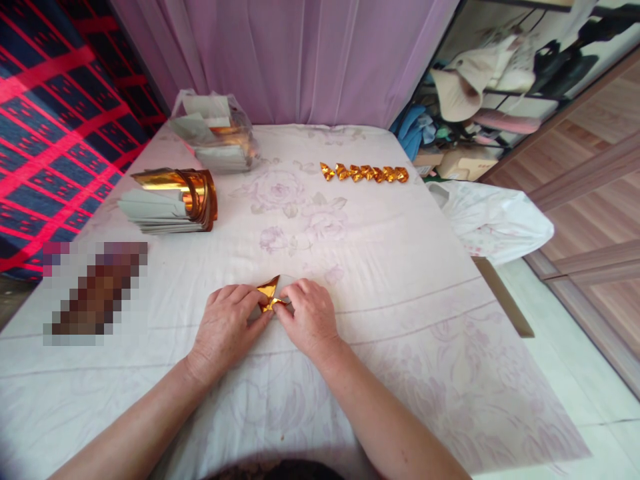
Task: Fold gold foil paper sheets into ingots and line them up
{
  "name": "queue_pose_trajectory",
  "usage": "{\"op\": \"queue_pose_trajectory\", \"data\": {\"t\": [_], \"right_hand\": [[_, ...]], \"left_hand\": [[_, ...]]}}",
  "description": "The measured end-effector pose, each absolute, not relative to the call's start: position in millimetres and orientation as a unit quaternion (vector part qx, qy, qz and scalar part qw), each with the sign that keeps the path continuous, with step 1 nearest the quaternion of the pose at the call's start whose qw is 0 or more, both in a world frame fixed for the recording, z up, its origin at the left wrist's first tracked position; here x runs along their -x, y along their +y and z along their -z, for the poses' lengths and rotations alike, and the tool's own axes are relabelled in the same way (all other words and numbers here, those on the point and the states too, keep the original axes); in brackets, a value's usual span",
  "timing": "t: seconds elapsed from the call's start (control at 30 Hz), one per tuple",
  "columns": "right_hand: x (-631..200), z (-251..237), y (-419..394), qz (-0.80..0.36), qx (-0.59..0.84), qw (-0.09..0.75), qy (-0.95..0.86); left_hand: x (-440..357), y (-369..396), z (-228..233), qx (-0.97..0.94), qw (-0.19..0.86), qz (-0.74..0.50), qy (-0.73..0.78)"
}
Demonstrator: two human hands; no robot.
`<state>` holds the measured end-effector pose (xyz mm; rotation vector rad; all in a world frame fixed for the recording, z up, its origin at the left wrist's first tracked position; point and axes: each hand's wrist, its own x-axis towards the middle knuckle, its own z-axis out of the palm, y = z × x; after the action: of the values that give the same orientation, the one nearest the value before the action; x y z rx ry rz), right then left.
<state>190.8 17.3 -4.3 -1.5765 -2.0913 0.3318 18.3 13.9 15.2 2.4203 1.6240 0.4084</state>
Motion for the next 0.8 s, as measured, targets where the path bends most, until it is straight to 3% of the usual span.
{"op": "queue_pose_trajectory", "data": {"t": [0.8], "right_hand": [[-196.2,6.1,18.3,-0.124,0.557,0.256,-0.781]], "left_hand": [[-19.1,14.2,-15.6,-0.815,0.104,-0.140,0.552]]}}
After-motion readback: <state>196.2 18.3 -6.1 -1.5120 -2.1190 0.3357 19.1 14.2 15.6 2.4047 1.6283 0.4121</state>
